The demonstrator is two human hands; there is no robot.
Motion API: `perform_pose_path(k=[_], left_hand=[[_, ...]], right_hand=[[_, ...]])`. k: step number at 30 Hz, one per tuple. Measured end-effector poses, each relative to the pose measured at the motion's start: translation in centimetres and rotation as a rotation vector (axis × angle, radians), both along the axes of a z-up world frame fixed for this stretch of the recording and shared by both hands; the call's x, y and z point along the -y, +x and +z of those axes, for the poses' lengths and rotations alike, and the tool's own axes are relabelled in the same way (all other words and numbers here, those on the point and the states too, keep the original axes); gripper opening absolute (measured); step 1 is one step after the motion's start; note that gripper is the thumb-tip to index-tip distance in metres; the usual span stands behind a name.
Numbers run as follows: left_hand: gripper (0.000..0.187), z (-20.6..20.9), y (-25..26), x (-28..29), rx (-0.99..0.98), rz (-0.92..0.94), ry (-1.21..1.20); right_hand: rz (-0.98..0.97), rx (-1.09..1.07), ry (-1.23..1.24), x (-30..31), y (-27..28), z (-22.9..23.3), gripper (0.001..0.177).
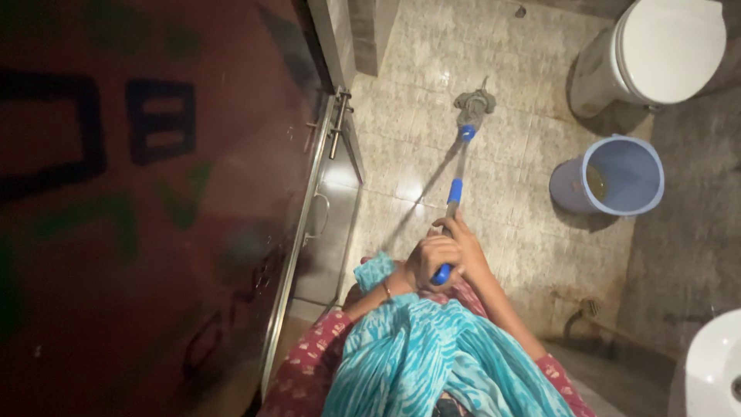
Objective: The person mops the tiled bathroom floor using a blue-handled mop. They repeatedly push and pull the mop across the floor surface, working around a toilet and a bucket.
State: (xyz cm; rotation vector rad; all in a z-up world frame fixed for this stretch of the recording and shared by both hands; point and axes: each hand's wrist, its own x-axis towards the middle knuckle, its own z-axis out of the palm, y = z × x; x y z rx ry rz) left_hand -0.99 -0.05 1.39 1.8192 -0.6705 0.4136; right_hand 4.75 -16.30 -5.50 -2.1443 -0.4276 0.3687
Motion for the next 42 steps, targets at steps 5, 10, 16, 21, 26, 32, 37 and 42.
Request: perform_pose_path(k=[5,10,16,21,26,32,37,42], left_hand=[[0.018,0.4,0.4,1.3,0.108,-0.014,-0.037],[0.019,0.1,3.1,2.6,0.12,0.0,-0.094],[0.019,0.0,6.9,4.2,0.083,-0.02,-0.08],[0.012,-1.2,10.4,5.7,0.017,-0.037,-0.02],[0.019,-3.3,15.6,6.9,-0.063,0.089,0.139],[0.029,-5.8,18.5,8.9,-0.331,0.198,0.314],[0.027,-6.7,16.8,8.9,-0.127,0.22,0.403],[0.029,-4.7,12.5,8.3,-0.132,0.124,0.444]], right_hand=[[-0.133,0.108,0.001,-1.8,-2.0,3.6,0.024],[-0.055,0.198,0.092,-0.3,0.4,3.4,0.021],[-0.142,0.086,0.042,1.0,4.4,3.4,0.024],[-0.063,0.216,0.045,4.0,9.6,-1.5,0.023],[-0.043,0.26,0.015,6.2,17.9,-7.0,0.026],[-0.107,-0.017,0.049,6.5,22.6,-6.1,0.03],[-0.117,-0.098,0.124,6.9,20.2,-6.1,0.033],[-0.084,0.272,-0.039,7.9,14.0,-5.4,0.059]])
